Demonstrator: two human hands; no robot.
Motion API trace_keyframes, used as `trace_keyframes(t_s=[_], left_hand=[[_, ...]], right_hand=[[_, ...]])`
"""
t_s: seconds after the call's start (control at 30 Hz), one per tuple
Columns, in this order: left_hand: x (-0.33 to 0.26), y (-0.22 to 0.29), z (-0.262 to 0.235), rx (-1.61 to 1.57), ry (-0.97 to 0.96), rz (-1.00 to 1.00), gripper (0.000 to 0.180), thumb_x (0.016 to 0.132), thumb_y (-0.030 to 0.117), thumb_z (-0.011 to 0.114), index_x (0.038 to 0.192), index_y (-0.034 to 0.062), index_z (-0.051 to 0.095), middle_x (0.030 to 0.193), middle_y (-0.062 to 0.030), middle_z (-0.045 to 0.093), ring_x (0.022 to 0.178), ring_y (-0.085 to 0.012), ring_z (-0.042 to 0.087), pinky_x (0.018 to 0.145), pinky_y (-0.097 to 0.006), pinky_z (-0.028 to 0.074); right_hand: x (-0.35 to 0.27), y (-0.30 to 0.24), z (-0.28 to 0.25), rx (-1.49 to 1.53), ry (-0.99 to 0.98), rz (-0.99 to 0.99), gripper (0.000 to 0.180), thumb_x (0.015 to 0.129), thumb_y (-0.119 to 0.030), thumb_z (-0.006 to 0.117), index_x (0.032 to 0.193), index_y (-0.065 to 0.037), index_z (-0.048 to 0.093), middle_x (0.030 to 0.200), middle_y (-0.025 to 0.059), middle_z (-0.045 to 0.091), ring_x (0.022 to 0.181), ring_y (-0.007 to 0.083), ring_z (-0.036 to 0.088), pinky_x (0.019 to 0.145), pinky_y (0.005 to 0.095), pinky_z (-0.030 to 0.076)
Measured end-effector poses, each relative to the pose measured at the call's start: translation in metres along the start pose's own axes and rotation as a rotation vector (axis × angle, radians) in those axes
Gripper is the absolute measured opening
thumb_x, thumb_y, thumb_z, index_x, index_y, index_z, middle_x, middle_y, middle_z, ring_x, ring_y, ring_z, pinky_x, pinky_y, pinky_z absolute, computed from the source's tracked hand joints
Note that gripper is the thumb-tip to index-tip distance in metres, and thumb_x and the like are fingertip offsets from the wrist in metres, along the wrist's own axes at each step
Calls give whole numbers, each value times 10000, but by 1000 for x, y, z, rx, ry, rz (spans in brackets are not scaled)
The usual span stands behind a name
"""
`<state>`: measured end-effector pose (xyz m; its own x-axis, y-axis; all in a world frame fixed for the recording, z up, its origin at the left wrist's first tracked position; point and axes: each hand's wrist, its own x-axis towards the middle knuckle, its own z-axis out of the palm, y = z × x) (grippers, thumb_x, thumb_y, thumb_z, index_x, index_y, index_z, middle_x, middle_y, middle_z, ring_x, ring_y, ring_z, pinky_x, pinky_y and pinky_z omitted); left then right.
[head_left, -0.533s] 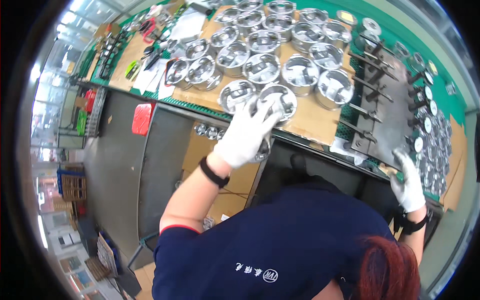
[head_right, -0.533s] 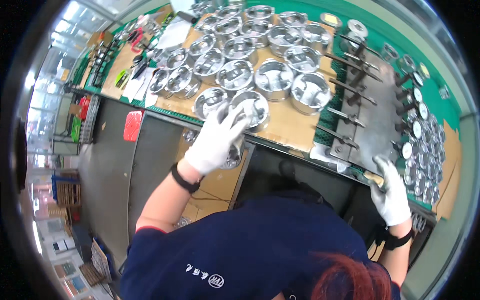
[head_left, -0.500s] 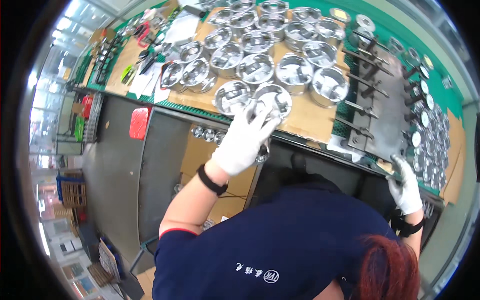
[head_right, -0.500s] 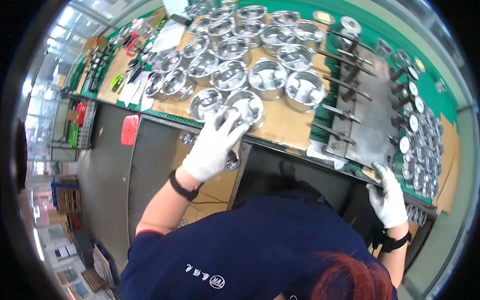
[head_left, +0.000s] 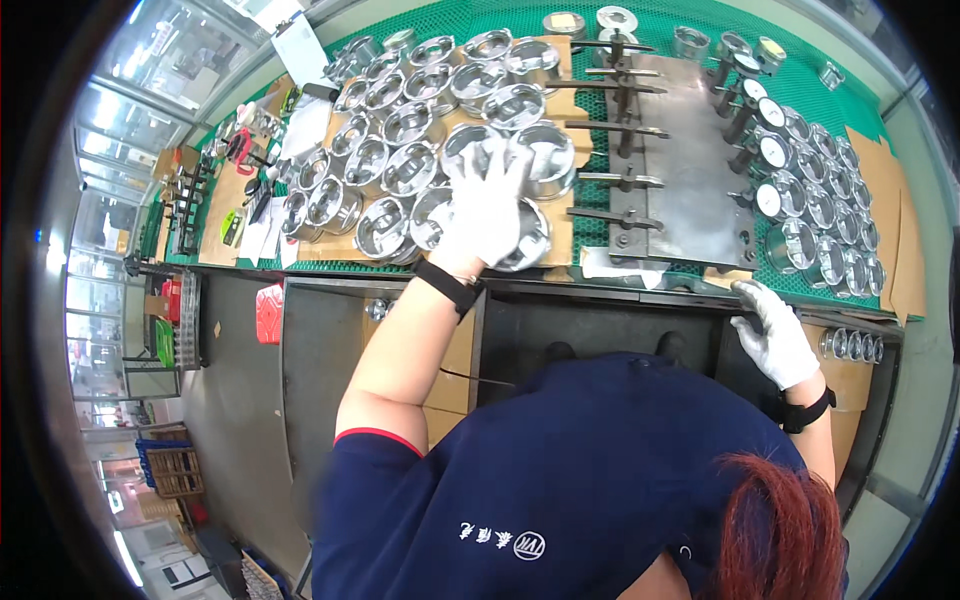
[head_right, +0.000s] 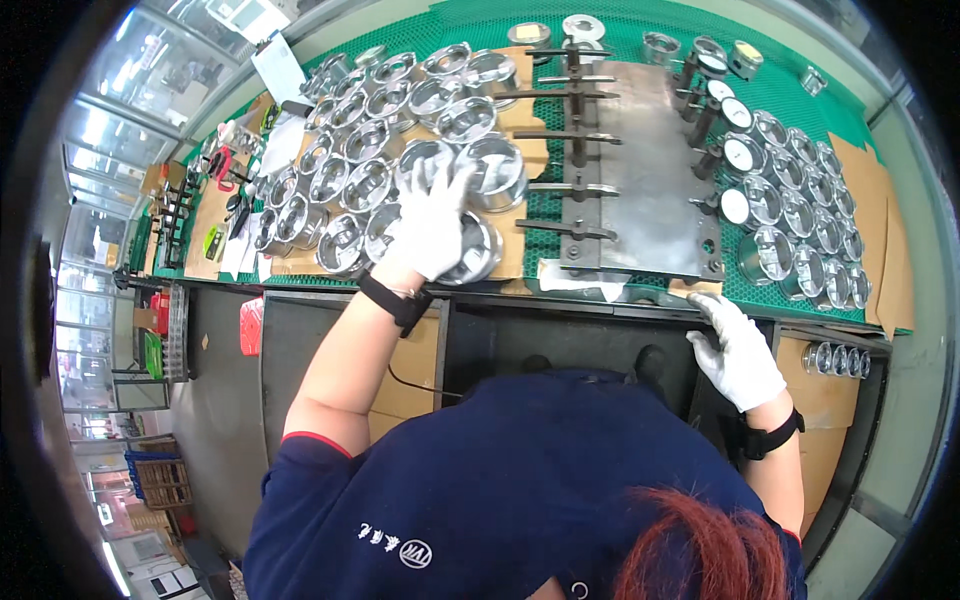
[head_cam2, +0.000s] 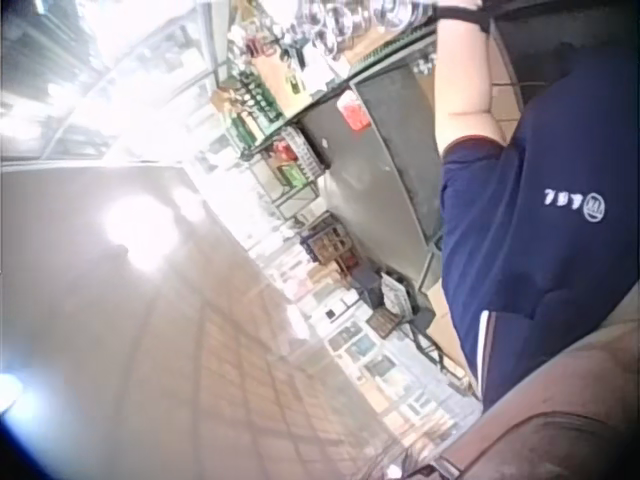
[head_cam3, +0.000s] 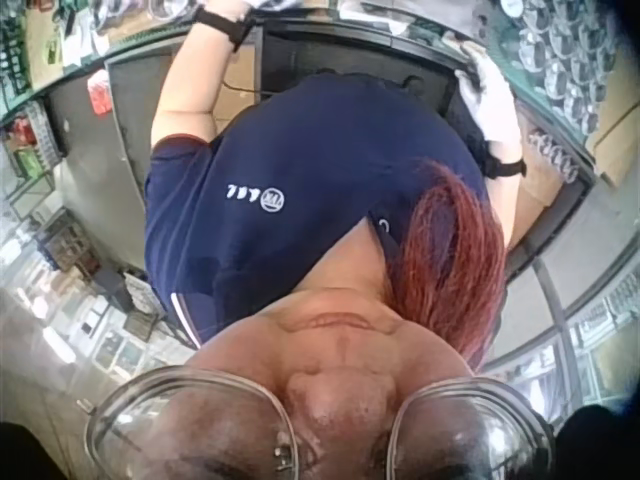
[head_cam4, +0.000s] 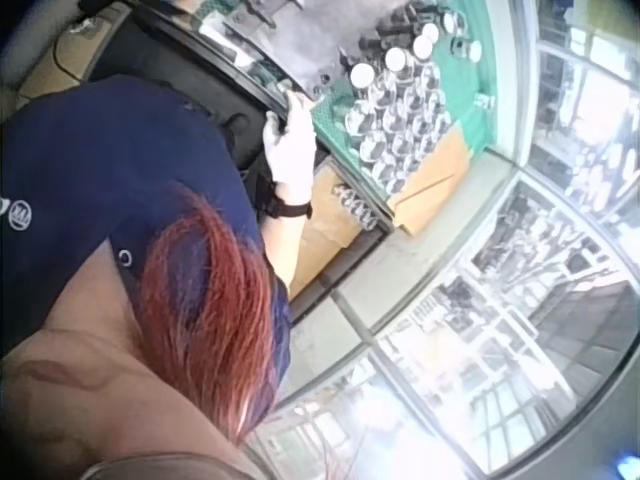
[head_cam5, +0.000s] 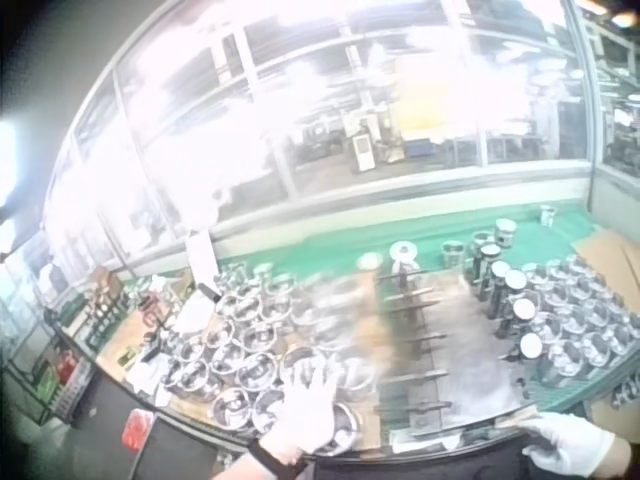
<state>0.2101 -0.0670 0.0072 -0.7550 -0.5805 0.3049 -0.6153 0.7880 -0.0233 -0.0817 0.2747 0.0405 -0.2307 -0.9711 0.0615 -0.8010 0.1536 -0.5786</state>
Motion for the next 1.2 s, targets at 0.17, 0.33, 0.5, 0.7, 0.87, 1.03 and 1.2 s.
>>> trace_keyframes(t_s=[0.17,0.33,0.5,0.7,0.87,1.03,1.2], left_hand=[[22,-13,7,103,-25,-131,763,772,198,698,1492,155,450,1501,-237,479,1385,-501,416,1159,-592,311],[18,52,-62,-290,-7,-275,851,732,222,829,1455,-17,451,1411,-258,542,1333,-408,498,1125,-467,415],[16,194,-79,-624,19,-267,700,785,40,725,1437,-21,478,1415,-238,557,1349,-353,530,1158,-417,396],[38,319,-92,-627,-232,-103,675,795,64,723,1429,-12,504,1464,-236,531,1420,-370,459,1192,-439,345],[49,346,-94,-650,-233,-69,642,810,47,724,1411,-28,513,1432,-242,553,1380,-364,505,1156,-418,399],[103,371,-64,-795,-176,110,599,848,53,721,1403,-38,516,1358,-231,606,1296,-348,581,1110,-401,448],[166,433,10,-885,2,283,578,871,103,709,1396,-40,516,1317,-240,624,1228,-379,611,1049,-430,484]], right_hand=[[-22,67,-37,50,19,22,486,862,-39,725,1329,-61,593,1274,180,645,1122,348,656,933,398,542],[-36,172,-97,-51,60,64,483,851,-52,736,1314,-57,601,1192,186,679,1072,349,673,908,397,545],[10,255,-116,-214,219,-139,543,838,-101,758,1344,-48,569,1265,211,645,1100,370,662,922,423,549],[104,280,-79,-443,-167,-53,490,928,-139,562,1403,-46,489,1408,249,561,1144,420,645,956,483,531],[123,284,-58,-207,-199,98,331,951,-104,489,1250,-26,609,1209,252,675,1133,404,659,957,472,527],[90,267,-61,-46,-190,186,383,918,-137,594,1293,-56,588,1191,255,666,1089,407,668,938,467,534],[-21,204,-110,54,-291,188,526,790,-230,766,1238,-37,568,1014,220,667,922,420,679,803,466,559]])
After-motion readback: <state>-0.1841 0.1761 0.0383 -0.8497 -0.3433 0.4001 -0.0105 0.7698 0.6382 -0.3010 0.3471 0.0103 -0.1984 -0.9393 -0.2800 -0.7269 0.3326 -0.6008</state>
